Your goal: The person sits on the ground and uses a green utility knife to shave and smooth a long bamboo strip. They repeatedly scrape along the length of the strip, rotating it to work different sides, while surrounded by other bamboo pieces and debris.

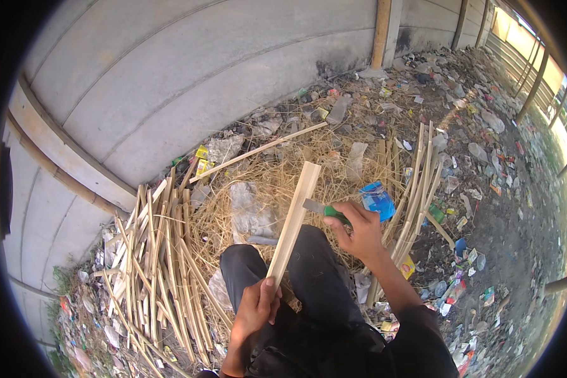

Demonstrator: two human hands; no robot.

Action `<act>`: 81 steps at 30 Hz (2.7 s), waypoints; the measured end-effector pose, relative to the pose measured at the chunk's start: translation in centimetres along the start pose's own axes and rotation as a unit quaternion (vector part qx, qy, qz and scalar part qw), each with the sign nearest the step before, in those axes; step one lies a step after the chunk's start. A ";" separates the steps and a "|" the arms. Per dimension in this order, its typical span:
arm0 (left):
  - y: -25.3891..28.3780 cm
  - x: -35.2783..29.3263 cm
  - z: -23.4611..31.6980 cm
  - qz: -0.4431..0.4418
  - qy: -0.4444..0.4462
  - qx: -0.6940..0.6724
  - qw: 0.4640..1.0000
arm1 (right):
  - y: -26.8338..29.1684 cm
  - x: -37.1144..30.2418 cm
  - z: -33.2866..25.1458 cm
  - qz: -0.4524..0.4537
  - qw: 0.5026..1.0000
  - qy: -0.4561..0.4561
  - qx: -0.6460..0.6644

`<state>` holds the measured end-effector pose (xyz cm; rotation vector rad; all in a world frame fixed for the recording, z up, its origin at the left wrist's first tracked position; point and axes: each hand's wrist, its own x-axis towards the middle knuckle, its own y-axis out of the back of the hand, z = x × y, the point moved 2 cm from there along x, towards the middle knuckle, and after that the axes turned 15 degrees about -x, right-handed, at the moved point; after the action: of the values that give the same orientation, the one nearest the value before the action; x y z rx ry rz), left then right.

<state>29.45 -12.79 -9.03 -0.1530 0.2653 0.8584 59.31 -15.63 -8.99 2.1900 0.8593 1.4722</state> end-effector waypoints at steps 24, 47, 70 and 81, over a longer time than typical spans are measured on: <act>-1.6 0.4 -0.5 0.052 -0.105 0.123 0.985 | -0.6 0.3 -0.9 -0.037 0.999 -0.026 -0.022; -0.7 2.3 -2.2 -0.075 0.001 -0.022 0.997 | -2.6 -2.0 -1.1 -0.146 0.949 -0.198 0.194; -2.1 4.0 0.0 -0.002 -0.161 0.018 0.987 | -0.4 -2.8 -5.1 -0.129 0.989 0.070 0.016; -2.4 3.1 1.6 0.021 -0.133 0.103 0.986 | -0.5 -2.3 -6.1 -0.108 0.989 0.099 0.015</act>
<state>33.50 -11.72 -8.31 0.1601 0.1058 0.8773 52.93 -17.04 -8.51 1.9224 1.1515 1.5937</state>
